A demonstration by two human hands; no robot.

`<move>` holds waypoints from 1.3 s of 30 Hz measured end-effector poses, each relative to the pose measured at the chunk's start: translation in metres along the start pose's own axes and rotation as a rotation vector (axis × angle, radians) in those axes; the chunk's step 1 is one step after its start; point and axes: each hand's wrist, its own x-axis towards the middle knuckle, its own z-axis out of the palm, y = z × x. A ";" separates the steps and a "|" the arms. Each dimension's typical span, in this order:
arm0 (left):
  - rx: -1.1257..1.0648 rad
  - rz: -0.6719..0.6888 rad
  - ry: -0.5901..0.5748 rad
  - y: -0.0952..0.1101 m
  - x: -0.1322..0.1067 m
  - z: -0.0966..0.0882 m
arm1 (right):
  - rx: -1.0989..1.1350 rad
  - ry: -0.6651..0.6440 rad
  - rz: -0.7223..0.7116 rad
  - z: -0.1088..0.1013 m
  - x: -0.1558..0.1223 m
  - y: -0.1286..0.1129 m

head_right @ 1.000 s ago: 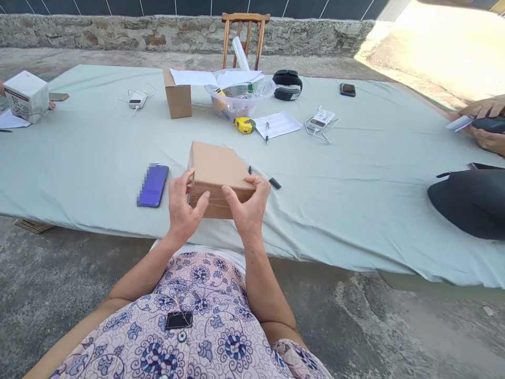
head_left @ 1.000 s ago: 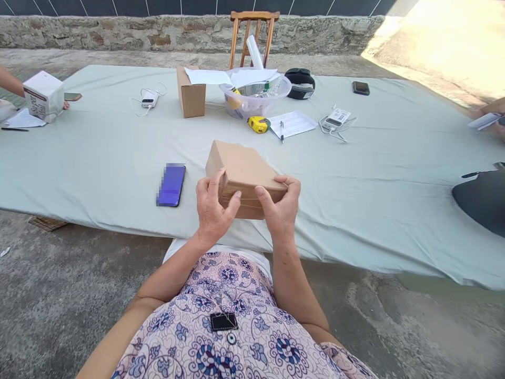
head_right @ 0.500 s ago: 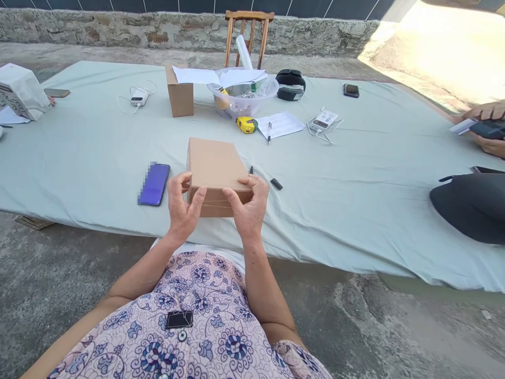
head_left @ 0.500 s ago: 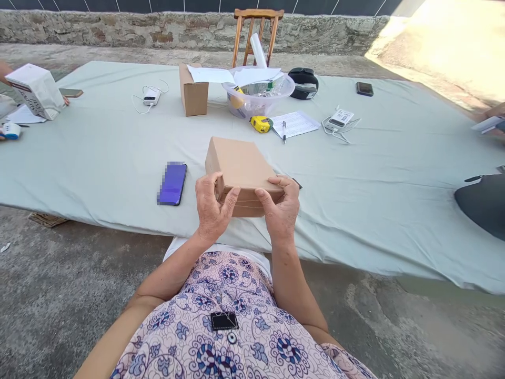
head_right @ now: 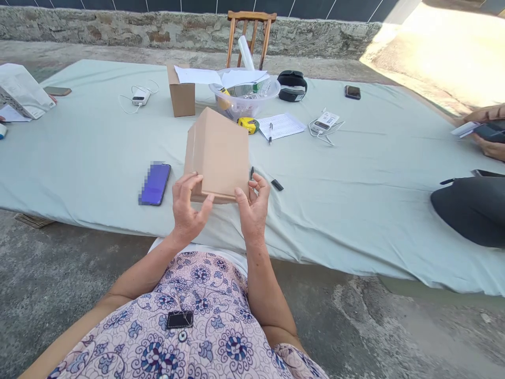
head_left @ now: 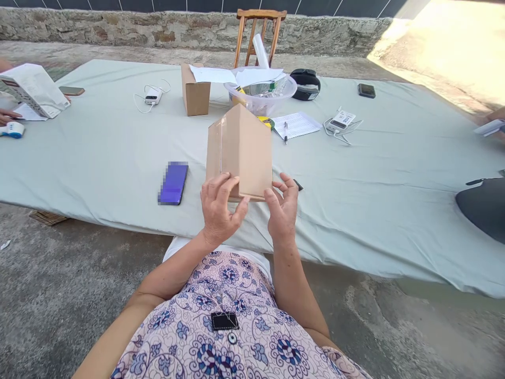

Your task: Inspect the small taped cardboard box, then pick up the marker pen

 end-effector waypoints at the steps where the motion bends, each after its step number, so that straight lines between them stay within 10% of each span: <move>1: 0.041 0.047 0.003 0.002 -0.001 0.001 | -0.004 -0.019 0.020 0.000 0.000 0.002; 14: 0.089 0.115 -0.128 0.004 0.001 0.000 | -0.041 -0.167 0.154 -0.008 0.005 0.023; 23: -0.040 0.079 -0.259 0.001 0.002 -0.005 | -0.283 -0.211 -0.158 -0.024 0.004 0.001; 39: -0.303 0.303 -0.417 -0.027 0.004 -0.026 | -0.306 0.081 -0.334 -0.037 0.038 -0.032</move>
